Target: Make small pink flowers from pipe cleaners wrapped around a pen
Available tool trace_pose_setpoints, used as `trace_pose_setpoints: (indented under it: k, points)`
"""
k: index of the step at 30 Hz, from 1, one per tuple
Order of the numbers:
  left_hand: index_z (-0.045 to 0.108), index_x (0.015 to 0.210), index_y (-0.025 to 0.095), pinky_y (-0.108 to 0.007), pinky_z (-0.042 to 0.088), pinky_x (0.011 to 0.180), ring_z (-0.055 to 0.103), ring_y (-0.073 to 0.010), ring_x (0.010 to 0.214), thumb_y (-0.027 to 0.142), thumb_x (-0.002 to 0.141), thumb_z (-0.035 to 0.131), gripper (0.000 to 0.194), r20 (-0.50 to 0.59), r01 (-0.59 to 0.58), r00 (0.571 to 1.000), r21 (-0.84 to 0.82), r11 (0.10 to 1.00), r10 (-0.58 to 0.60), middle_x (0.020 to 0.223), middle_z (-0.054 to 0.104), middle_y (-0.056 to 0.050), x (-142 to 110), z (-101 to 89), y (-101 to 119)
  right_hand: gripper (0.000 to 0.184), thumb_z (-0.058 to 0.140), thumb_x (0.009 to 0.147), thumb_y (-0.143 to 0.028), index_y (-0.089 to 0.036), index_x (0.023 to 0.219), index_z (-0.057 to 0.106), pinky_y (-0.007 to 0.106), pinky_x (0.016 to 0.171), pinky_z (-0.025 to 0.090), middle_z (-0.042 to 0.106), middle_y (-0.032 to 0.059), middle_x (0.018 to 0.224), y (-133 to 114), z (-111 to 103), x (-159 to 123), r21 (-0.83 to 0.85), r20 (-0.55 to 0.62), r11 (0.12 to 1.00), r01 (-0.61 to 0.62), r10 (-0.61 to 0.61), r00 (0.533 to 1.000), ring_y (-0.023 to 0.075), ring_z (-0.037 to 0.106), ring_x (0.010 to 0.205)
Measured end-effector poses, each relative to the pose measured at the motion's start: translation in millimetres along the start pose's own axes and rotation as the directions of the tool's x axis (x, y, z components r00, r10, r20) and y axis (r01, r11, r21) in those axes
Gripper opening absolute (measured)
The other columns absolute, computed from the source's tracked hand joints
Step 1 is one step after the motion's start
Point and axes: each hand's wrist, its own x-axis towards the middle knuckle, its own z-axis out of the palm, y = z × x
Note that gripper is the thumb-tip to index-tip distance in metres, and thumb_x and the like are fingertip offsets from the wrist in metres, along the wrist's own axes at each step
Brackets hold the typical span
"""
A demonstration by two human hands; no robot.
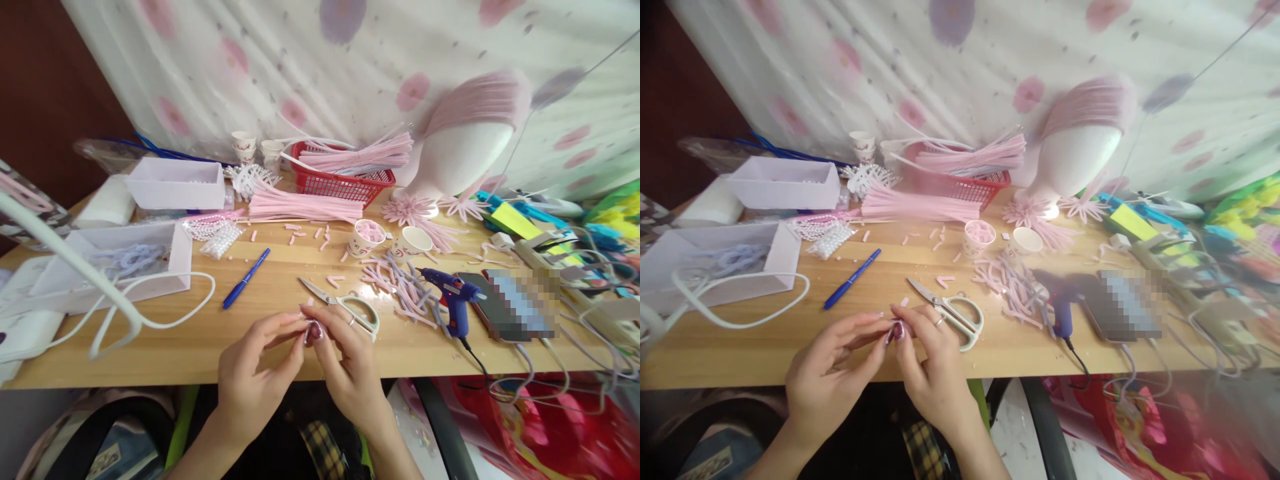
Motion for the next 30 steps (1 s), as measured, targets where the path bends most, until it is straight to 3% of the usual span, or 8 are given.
trace_pose_setpoints:
  k: [5, 8, 10, 13, 17, 21, 27, 30]
  points:
    - [0.056, 0.096, 0.022, -0.023, 0.062, 0.078, 0.074, -0.0145, 0.080, 0.009, 0.083, 0.063, 0.019, 0.064, 0.112, 0.992, -0.100, 0.989, -0.106, 0.089, 0.075, 0.000, 8, -5.5, -2, 0.039, 0.048, 0.091, -0.007, -0.022, 0.125, 0.061, 0.029, 0.081, 0.050, 0.063, 0.0074, 0.099, 7, 1, 0, -0.007, 0.030, 0.997, 0.072, -0.072, 0.997, 0.0161, 0.062, 0.092]
    - [0.060, 0.096, 0.021, -0.025, 0.060, 0.084, 0.072, -0.0148, 0.089, 0.006, 0.086, 0.058, 0.018, 0.191, -0.088, 0.978, 0.038, 0.995, 0.079, 0.096, 0.073, -0.002, 17, -13.4, -2, 0.037, 0.051, 0.089, -0.006, -0.022, 0.120, 0.065, 0.028, 0.077, 0.050, 0.064, 0.0058, 0.093, 10, 3, 1, -0.025, -0.033, 0.998, 0.059, -0.060, 0.998, 0.0160, 0.062, 0.087]
    - [0.064, 0.102, 0.018, -0.028, 0.057, 0.089, 0.069, -0.0166, 0.097, 0.005, 0.088, 0.056, 0.021, 0.312, -0.370, 0.902, 0.199, 0.908, 0.299, 0.103, 0.072, -0.006, 24, -19.5, -1, 0.034, 0.053, 0.088, -0.007, -0.023, 0.114, 0.068, 0.027, 0.074, 0.050, 0.065, 0.0042, 0.088, 9, 2, 2, -0.021, -0.026, 1.000, 0.018, -0.018, 1.000, 0.0154, 0.061, 0.082]
    - [0.065, 0.107, 0.009, -0.031, 0.059, 0.086, 0.070, -0.0206, 0.096, 0.008, 0.092, 0.051, 0.020, 0.476, -0.719, 0.687, 0.338, 0.607, 0.548, 0.103, 0.073, -0.012, 34, -25.4, 2, 0.027, 0.055, 0.087, -0.011, -0.023, 0.105, 0.072, 0.025, 0.067, 0.050, 0.065, 0.0034, 0.083, 7, 1, 3, 0.032, 0.027, 0.993, -0.109, 0.109, 0.994, 0.0149, 0.061, 0.076]
    - [0.067, 0.088, 0.005, -0.032, 0.061, 0.067, 0.072, -0.0215, 0.074, 0.005, 0.093, 0.046, 0.022, 0.580, -0.863, 0.496, 0.413, 0.291, 0.646, 0.080, 0.075, -0.012, 48, -25.7, 10, 0.022, 0.057, 0.088, -0.020, -0.020, 0.103, 0.073, 0.027, 0.070, 0.053, 0.066, 0.0053, 0.086, 5, -2, 4, 0.171, 0.088, 0.936, -0.308, 0.297, 0.951, 0.0166, 0.063, 0.078]
    - [0.068, 0.083, 0.007, -0.030, 0.060, 0.060, 0.071, -0.0203, 0.068, 0.006, 0.093, 0.045, 0.024, 0.646, -0.903, 0.406, 0.391, 0.177, 0.646, 0.075, 0.074, -0.011, 56, -26.3, 11, 0.019, 0.068, 0.081, -0.029, -0.019, 0.096, 0.075, 0.024, 0.066, 0.054, 0.070, 0.0028, 0.077, 6, -4, 10, 0.375, 0.159, 0.817, -0.438, 0.409, 0.899, 0.0138, 0.063, 0.069]
    - [0.067, 0.097, 0.003, -0.033, 0.060, 0.073, 0.072, -0.0238, 0.082, 0.007, 0.092, 0.047, 0.021, 0.652, -0.924, 0.351, 0.355, 0.139, 0.672, 0.092, 0.076, -0.014, 55, -30.0, -4, 0.026, 0.077, 0.073, -0.039, -0.017, 0.086, 0.075, 0.029, 0.066, 0.060, 0.074, 0.0029, 0.076, 10, 1, 17, 0.574, 0.216, 0.630, -0.523, 0.500, 0.839, 0.0154, 0.069, 0.064]
    - [0.068, 0.095, 0.004, -0.034, 0.059, 0.073, 0.071, -0.0233, 0.082, 0.006, 0.091, 0.048, 0.021, 0.658, -0.929, 0.319, 0.358, 0.090, 0.682, 0.090, 0.076, -0.013, 58, -31.0, -6, 0.026, 0.075, 0.075, -0.039, -0.017, 0.089, 0.075, 0.034, 0.073, 0.062, 0.076, 0.0048, 0.081, 10, 7, 14, 0.610, 0.192, 0.621, -0.493, 0.488, 0.852, 0.0194, 0.073, 0.073]
